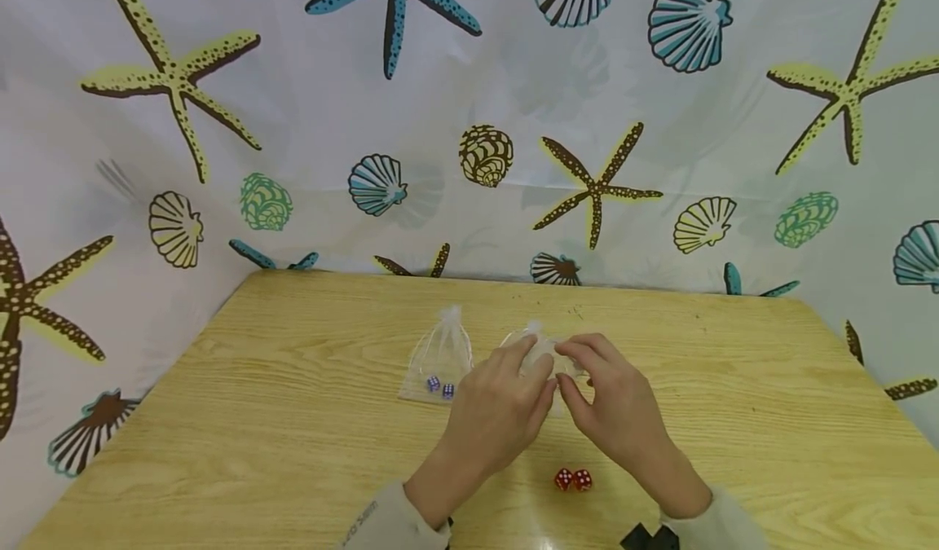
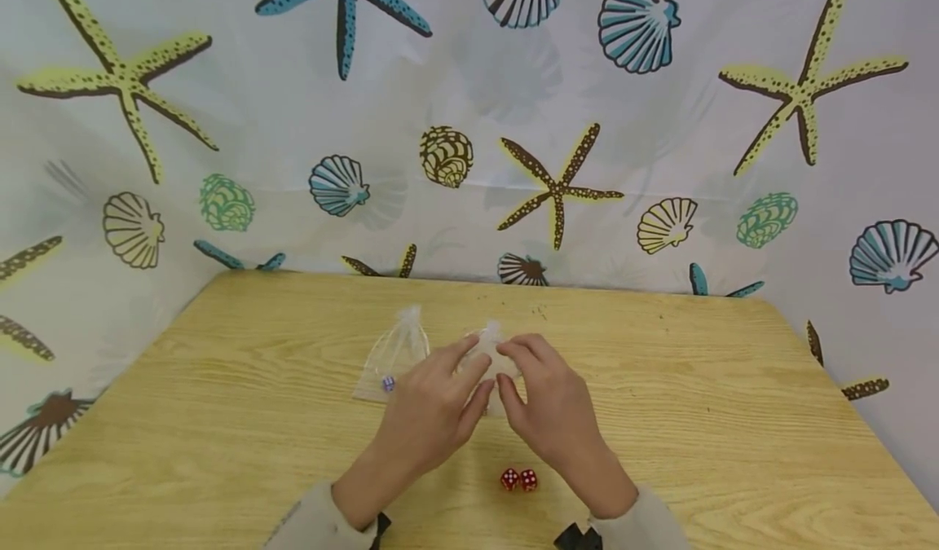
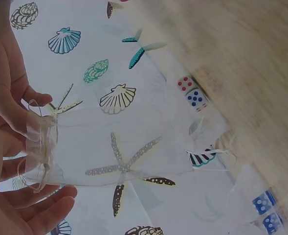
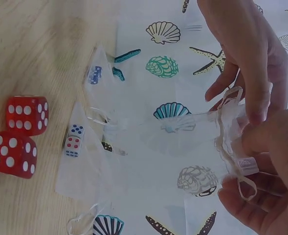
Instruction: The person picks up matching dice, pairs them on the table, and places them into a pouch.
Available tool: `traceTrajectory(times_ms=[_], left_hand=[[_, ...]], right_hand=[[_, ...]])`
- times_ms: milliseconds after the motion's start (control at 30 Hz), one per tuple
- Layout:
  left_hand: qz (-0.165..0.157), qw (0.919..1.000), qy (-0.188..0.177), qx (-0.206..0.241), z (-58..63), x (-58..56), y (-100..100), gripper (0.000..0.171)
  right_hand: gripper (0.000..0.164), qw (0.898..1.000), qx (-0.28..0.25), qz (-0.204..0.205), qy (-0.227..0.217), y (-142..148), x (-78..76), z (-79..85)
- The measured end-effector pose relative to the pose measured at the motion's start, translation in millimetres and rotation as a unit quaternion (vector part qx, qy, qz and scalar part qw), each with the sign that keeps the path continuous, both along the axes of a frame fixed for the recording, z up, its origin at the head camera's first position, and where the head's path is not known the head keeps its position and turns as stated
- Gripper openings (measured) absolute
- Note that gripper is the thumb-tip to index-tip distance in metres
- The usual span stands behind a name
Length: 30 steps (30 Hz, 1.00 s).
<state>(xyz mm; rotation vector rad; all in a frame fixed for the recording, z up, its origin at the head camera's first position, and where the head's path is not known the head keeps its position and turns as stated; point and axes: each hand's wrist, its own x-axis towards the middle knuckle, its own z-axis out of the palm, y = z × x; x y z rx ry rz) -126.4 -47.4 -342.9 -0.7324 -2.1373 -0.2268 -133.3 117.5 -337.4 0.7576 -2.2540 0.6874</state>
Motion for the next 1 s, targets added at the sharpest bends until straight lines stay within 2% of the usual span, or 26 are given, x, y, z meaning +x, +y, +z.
traceTrajectory(times_ms=[267,500,667,833,1000], left_hand=[[0.029,0.9990,-0.021,0.025,-0.7,0.5,0.0,0.006],[0.054,0.9983,-0.013,0.018,-1.4,0.4,-0.5,0.018],[0.056,0.9983,-0.016,0.004,-2.8,0.8,-1.0,0.024],[0.055,0.9978,-0.036,-0.005,-4.7,2.3,0.4,0.029],[0.054,0.9979,-0.033,-0.011,-5.5,2.1,1.4,0.018]], right_hand=[[0.025,1.000,-0.011,-0.014,0.021,-1.5,0.6,-1.8],[0.022,0.998,0.003,-0.052,0.047,-4.1,0.2,-3.9],[0.017,0.995,0.010,-0.075,0.069,-5.2,-1.3,-6.4],[0.018,0.996,0.015,-0.070,0.058,-5.7,-1.1,-8.9],[0.019,0.996,0.024,-0.064,0.052,-5.7,-0.9,-10.2]])
